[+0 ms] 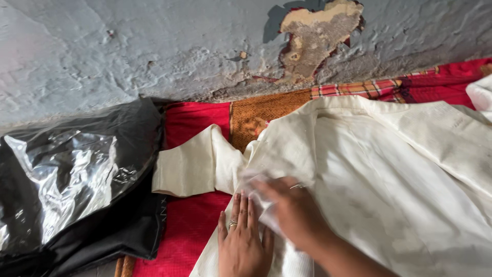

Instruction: The person wipes a white shirt laid on a patterned mat using a small cloth. They systematically clean the shirt's body, collar, and sleeves, then flip the shirt to clean the other side.

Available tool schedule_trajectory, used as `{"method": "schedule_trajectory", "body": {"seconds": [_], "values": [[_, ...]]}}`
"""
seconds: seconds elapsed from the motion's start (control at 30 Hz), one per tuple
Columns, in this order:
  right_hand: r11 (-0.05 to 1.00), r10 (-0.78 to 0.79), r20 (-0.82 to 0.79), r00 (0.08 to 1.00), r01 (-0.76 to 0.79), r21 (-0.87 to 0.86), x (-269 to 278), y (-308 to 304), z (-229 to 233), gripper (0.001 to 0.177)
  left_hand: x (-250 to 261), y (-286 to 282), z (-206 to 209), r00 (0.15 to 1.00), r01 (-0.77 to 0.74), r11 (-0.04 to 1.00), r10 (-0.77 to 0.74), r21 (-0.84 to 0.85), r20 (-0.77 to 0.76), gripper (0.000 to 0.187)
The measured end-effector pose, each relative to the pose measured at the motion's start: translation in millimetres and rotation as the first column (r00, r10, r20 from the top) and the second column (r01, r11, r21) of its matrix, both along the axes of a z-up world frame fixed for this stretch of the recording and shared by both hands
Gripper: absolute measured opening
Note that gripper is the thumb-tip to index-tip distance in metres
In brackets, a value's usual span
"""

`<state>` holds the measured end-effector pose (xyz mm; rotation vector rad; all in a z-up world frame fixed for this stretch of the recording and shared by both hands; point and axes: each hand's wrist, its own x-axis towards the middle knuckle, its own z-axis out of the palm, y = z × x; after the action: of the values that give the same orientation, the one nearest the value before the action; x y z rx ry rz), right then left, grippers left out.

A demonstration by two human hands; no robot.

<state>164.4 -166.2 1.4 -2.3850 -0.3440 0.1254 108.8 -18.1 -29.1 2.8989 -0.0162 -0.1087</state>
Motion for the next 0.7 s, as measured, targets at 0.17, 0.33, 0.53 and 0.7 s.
{"method": "schedule_trajectory", "body": {"seconds": [0.17,0.33,0.53,0.7], "values": [[0.930,0.364,0.447,0.817,-0.293,-0.222,6,8,-24,0.052,5,1,-18,0.999,-0.031,0.998,0.033,0.054,-0.040,0.072],[0.921,0.168,0.371,0.913,-0.012,-0.388,83,-26,-51,0.058,8,0,-43,0.869,-0.008,0.999,-0.010,0.035,0.495,0.074],[0.874,0.018,0.422,0.906,0.191,-0.447,139,-75,-26,0.064,6,-2,-37,0.956,-0.009,1.000,0.017,-0.029,0.292,0.080],[0.951,0.088,0.326,0.941,0.017,-0.308,82,-23,-3,0.057,1,1,-28,0.880,0.002,0.987,0.076,-0.163,0.469,0.073]]}}
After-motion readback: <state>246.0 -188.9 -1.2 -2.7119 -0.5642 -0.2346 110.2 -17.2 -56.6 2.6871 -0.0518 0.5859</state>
